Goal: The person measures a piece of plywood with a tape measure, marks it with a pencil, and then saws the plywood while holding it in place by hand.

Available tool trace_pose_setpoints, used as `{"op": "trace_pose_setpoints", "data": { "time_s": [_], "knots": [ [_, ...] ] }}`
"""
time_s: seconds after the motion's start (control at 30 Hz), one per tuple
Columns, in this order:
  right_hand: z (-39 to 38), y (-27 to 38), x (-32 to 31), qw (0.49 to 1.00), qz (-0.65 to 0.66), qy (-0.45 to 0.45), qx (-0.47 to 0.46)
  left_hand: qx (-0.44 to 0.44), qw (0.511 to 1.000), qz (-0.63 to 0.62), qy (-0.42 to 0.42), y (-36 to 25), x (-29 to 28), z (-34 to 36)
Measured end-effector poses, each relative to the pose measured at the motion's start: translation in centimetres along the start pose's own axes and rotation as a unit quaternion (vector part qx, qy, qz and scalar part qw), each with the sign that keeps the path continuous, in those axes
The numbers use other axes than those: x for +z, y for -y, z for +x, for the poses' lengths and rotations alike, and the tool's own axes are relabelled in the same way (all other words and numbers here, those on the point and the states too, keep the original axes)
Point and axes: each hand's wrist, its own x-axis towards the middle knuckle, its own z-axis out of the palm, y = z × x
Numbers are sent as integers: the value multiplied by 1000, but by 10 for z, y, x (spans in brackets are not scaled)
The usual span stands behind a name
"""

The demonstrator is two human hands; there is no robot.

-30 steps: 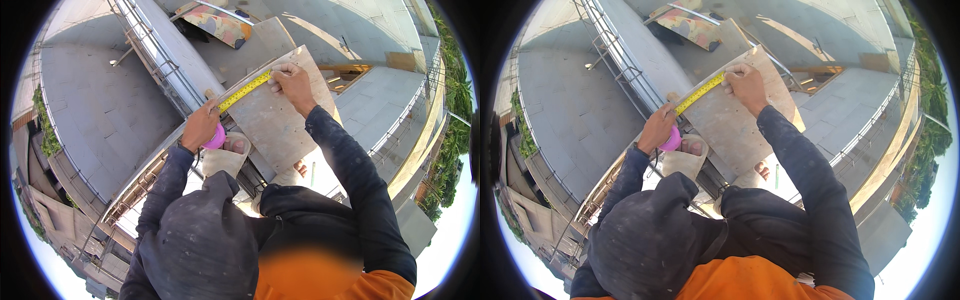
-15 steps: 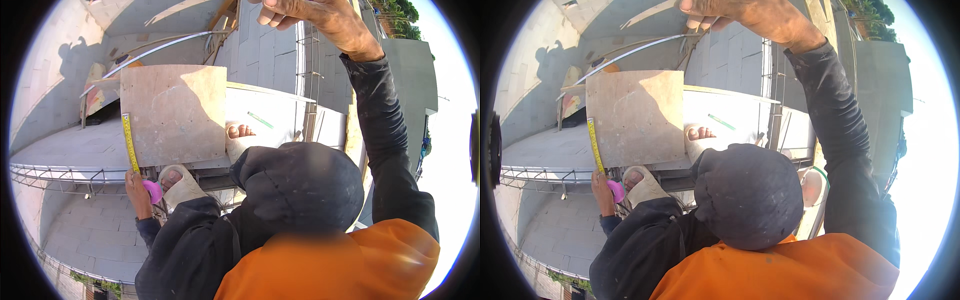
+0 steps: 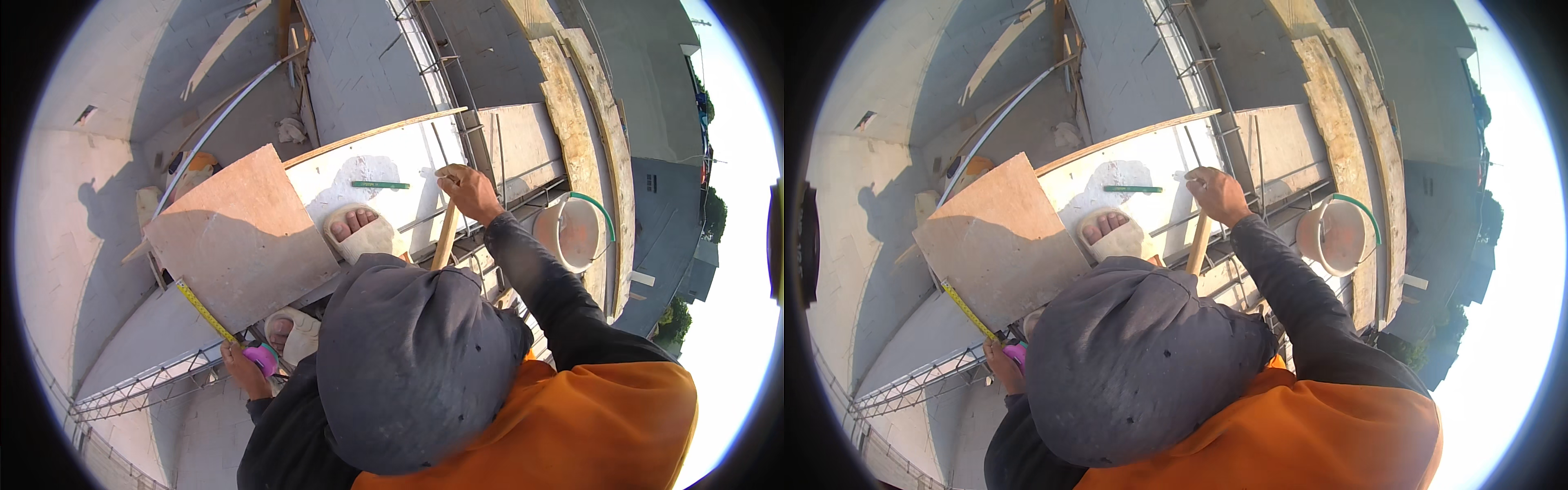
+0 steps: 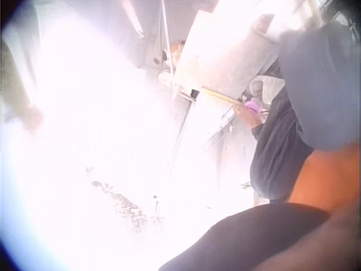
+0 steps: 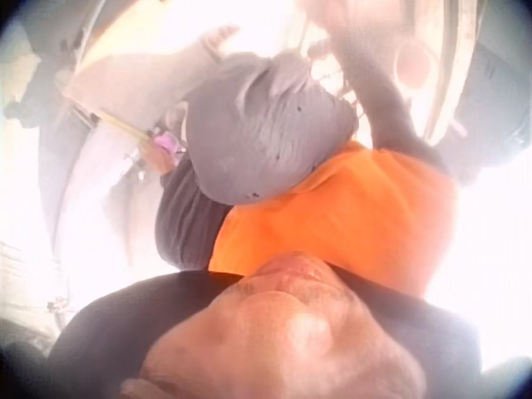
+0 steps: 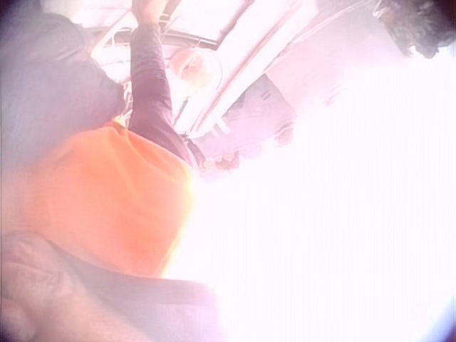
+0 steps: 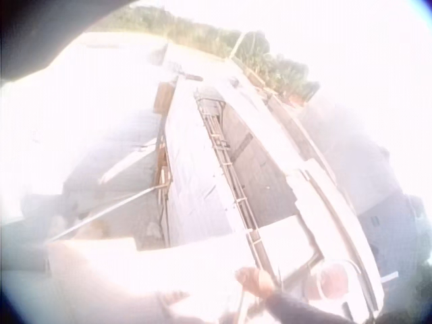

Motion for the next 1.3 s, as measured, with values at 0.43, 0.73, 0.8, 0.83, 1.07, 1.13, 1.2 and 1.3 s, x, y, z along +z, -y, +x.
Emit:
{"op": "trace_pose_setpoints", "data": {
  "time_s": [0.43, 0.73, 0.8, 0.83, 1.07, 1.13, 1.2, 1.3],
  "knots": [
    [77, 54, 26, 905, -301, 274, -128, -5, 995, -69, -66, -8, 12, -16],
    [98, 345, -44, 857, -112, 248, -438, 22, 994, -64, -91, 10, 18, -11],
    [99, 411, -34, 805, -69, 276, -520, 34, 995, -43, -89, 9, 18, -12],
    [94, 436, -31, 823, -63, 292, -484, 19, 995, -45, -91, 7, 18, -13],
    [53, 524, 78, 725, -46, 299, -619, 7, 993, -37, -113, -2, 19, -17],
    [47, 519, 118, 746, -23, 330, -578, -9, 994, -42, -103, 0, 19, -18],
    [44, 509, 152, 748, -48, 323, -578, 84, 988, 56, -113, 2, 18, -18],
    [46, 496, 183, 748, -54, 319, -579, 90, 986, 61, -128, 2, 20, -19]
  ]
}}
